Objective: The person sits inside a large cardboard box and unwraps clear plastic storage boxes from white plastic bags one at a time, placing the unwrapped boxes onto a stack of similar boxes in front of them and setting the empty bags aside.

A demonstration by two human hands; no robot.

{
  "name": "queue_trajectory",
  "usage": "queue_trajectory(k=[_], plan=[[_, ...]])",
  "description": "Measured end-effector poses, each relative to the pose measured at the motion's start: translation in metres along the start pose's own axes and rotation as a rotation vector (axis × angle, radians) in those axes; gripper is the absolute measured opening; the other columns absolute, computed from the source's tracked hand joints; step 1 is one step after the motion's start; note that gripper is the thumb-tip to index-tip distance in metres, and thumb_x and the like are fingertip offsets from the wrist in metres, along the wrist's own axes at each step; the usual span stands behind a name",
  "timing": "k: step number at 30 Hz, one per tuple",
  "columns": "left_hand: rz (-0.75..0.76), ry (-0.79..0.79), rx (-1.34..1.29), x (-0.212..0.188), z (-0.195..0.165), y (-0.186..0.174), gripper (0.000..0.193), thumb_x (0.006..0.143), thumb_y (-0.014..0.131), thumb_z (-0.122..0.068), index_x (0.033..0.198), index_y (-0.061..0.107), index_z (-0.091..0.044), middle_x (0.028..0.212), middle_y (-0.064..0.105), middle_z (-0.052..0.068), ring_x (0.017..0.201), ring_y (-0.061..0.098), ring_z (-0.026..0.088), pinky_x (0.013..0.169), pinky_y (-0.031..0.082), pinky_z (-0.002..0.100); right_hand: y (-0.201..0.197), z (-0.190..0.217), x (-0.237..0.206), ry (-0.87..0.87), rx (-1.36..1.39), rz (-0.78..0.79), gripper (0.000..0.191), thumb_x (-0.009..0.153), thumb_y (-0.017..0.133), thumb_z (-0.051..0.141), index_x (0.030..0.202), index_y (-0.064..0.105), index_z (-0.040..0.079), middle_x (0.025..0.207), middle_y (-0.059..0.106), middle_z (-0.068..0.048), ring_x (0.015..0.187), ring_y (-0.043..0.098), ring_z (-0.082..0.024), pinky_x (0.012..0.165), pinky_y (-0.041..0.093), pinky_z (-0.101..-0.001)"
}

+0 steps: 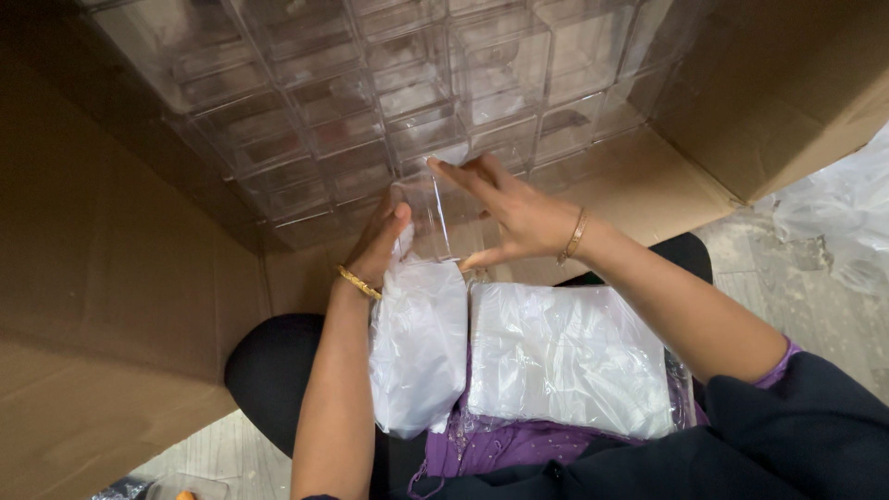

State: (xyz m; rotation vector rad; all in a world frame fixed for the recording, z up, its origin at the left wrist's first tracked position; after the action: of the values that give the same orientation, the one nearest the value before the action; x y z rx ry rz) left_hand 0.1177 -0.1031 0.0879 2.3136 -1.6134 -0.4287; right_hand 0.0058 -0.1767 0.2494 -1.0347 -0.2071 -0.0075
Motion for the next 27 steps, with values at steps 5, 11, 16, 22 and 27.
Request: queue_trajectory(k=[5,11,16,22,27], plan=[[-0.054,-0.043,0.04,0.0,0.004,-0.007,0.092,0.085,0.066,-0.067,0.156,0.04,-0.015,0.138,0.053,0.002,0.115,0.052,0.015,0.089,0.047,0.033,0.003,0.0,0.0,-0.025,-0.002,-0.033,0.123,0.073,0.085,0.062,0.164,0.018,0.014,0.143,0.047,-0.024,0.122,0.051,-0.039,0.105,0.05,-0.0489],[-0.02,-0.034,-0.003,-0.002,0.001,0.004,0.09,0.087,0.067,-0.067,0.151,0.047,-0.008,0.142,0.057,0.008,0.125,0.056,0.021,0.103,0.049,0.038,0.007,0.0,-0.005,0.07,0.079,-0.087,0.122,0.071,0.088,0.053,0.165,0.019,0.016,0.145,0.043,-0.023,0.127,0.049,-0.039,0.109,0.048,-0.0489],[-0.017,-0.043,-0.014,-0.003,-0.001,0.011,0.09,0.086,0.064,-0.069,0.15,0.047,-0.009,0.148,0.054,0.009,0.134,0.052,0.023,0.108,0.046,0.038,0.01,0.0,-0.006,0.215,0.086,-0.097,0.124,0.068,0.093,0.049,0.163,0.019,0.018,0.145,0.039,-0.023,0.128,0.048,-0.038,0.105,0.05,-0.0478],[-0.064,-0.014,0.281,-0.001,-0.009,0.003,0.096,0.089,0.055,-0.075,0.156,0.043,-0.008,0.158,0.046,0.008,0.147,0.04,0.021,0.119,0.033,0.038,0.005,0.008,-0.011,0.163,0.335,-0.104,0.118,0.077,0.087,0.04,0.166,0.013,0.018,0.161,0.03,-0.022,0.144,0.039,-0.039,0.102,0.058,-0.0427],[0.006,0.205,0.295,-0.011,-0.047,0.019,0.096,0.09,0.056,-0.074,0.16,0.037,-0.012,0.156,0.049,0.012,0.145,0.042,0.025,0.113,0.037,0.042,0.039,-0.026,-0.021,0.381,0.533,0.0,0.114,0.078,0.08,0.049,0.166,0.014,0.019,0.158,0.036,-0.022,0.138,0.048,-0.036,0.101,0.054,-0.0421]])
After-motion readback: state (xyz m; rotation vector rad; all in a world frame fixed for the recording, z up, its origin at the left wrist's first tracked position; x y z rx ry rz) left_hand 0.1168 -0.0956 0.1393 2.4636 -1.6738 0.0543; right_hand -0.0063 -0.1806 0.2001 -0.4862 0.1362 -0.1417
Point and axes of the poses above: each hand's wrist, its own x-axis towards the middle knuckle, its own y-axis out of the palm, z = x × y, the point moved 10 cm from there along x, towards the middle knuckle
